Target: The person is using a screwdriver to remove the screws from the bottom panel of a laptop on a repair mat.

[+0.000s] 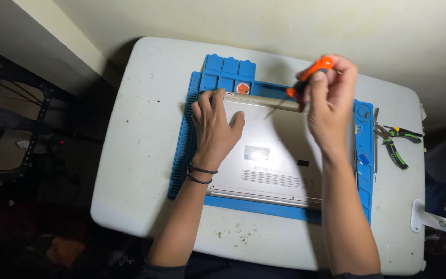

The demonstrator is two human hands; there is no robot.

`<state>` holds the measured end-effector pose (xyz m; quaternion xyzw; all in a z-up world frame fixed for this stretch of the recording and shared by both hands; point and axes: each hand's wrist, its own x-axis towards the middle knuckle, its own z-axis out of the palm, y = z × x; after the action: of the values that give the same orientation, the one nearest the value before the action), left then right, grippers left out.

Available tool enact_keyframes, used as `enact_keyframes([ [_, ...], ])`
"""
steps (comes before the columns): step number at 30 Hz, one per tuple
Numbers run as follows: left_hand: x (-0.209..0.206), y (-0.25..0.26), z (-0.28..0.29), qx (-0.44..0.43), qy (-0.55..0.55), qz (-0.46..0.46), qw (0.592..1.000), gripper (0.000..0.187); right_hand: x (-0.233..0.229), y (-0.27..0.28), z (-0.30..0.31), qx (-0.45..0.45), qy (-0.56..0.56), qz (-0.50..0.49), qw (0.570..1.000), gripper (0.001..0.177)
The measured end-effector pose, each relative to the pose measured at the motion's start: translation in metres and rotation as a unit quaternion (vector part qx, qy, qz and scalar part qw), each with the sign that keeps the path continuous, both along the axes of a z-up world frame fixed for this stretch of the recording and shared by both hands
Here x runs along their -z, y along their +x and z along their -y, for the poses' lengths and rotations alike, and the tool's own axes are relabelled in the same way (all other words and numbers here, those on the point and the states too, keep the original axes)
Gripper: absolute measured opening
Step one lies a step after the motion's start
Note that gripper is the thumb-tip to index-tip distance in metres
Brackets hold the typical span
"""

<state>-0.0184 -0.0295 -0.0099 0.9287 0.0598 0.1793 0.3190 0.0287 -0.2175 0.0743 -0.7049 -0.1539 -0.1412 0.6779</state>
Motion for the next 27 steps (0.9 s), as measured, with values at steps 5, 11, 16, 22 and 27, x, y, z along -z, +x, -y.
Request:
enact_keyframes([
  [5, 0.000, 0.002, -0.004, -0.004, -0.039, 0.023, 0.999, 0.043, 0.020, 0.027, -0.047, -0.048, -0.058, 0.021, 0.997, 0.039],
  [11, -0.002, 0.004, -0.003, -0.010, -0.041, 0.031, 0.999, 0.042, 0.020, 0.036, -0.064, -0.019, -0.132, 0.047, 0.990, 0.039],
  [16, -0.001, 0.005, -0.003, -0.008, -0.039, 0.040, 0.998, 0.041, 0.015, 0.041, -0.068, -0.033, -0.161, 0.053, 0.985, 0.039],
  [22, -0.002, 0.004, -0.003, -0.007, -0.034, 0.033, 0.999, 0.044, 0.015, 0.044, -0.072, -0.047, -0.175, 0.084, 0.980, 0.040],
  [27, -0.001, 0.005, -0.002, -0.009, -0.032, 0.026, 0.999, 0.044, 0.007, 0.042, -0.072, -0.091, -0.163, 0.067, 0.980, 0.039],
])
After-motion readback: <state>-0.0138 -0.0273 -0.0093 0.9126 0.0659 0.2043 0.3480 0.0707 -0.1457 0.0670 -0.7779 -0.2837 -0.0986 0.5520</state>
